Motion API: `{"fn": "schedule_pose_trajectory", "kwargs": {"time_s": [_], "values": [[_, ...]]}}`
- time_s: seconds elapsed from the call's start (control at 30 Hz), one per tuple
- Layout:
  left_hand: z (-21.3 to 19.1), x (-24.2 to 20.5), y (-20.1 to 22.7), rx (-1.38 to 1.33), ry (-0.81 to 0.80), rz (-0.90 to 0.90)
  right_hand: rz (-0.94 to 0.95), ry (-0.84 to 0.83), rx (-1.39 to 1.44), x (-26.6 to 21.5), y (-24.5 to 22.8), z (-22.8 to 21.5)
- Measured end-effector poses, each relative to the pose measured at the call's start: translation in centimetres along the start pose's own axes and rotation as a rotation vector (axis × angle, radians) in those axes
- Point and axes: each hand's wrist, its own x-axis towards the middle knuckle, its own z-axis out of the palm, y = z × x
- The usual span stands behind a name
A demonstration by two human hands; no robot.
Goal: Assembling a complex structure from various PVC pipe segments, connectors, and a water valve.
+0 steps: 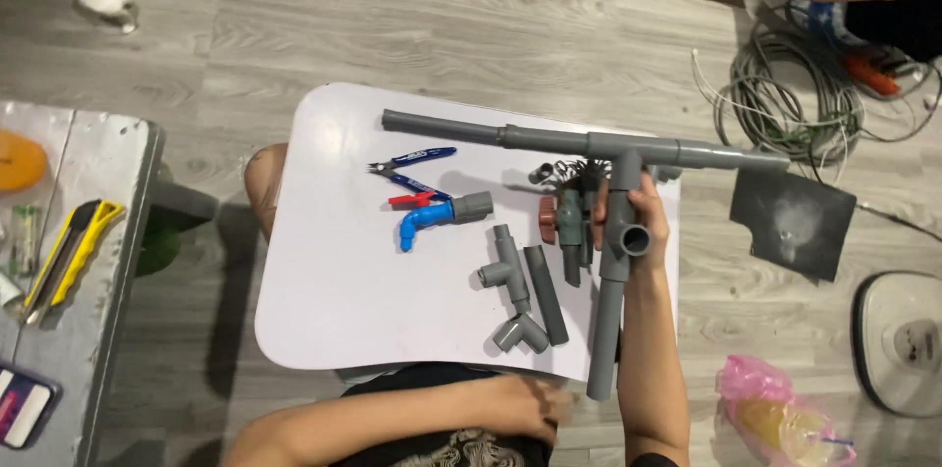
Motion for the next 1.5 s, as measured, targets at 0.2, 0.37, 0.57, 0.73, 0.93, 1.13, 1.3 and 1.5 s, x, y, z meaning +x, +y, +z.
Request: {"fn": "schedule_pose_trajectory", "kwargs": {"time_s": [0.2, 0.37, 0.57, 0.73, 0.93, 1.13, 1.3, 1.5], "values": [[4.8, 5.8, -3.8, -0.063, -0.529, -0.461, 0.015, -0.014, -0.050, 0.0, -0.5, 1.0], [9.8, 5.3, -6.9, -0.335, -0.432, -0.622, 0.042, -0.025, -0.025, -0.1, -0.4, 1.3], [13.4, 6.6, -6.7, -0.131, -0.365, -0.591, 0.050, -0.115, -0.095, 0.3, 1.0, 0.6], [14.1, 7.6, -6.4, 0.132, -0.306, -0.523, 0.072, -0.147, -0.152, -0.5, 0.2, 2.0], [8.2, 9.6, 1.5, 0.551, -0.335, -0.748, 0.046, -0.145, -0.190, -0.7, 0.0, 2.7], [5.2, 12.1, 1.4, 0.381, -0.760, -0.668, 0.068, -0.107, -0.170, -0.5, 0.2, 2.3], [7.9, 12.5, 0.2, 0.376, -0.852, -0.504, 0.077, -0.107, -0.198, -0.4, 0.1, 2.2], [16.2, 12.1, -2.2, 0.434, -0.570, -0.374, 0.087, -0.091, -0.173, -0.8, 0.1, 2.4]]}}
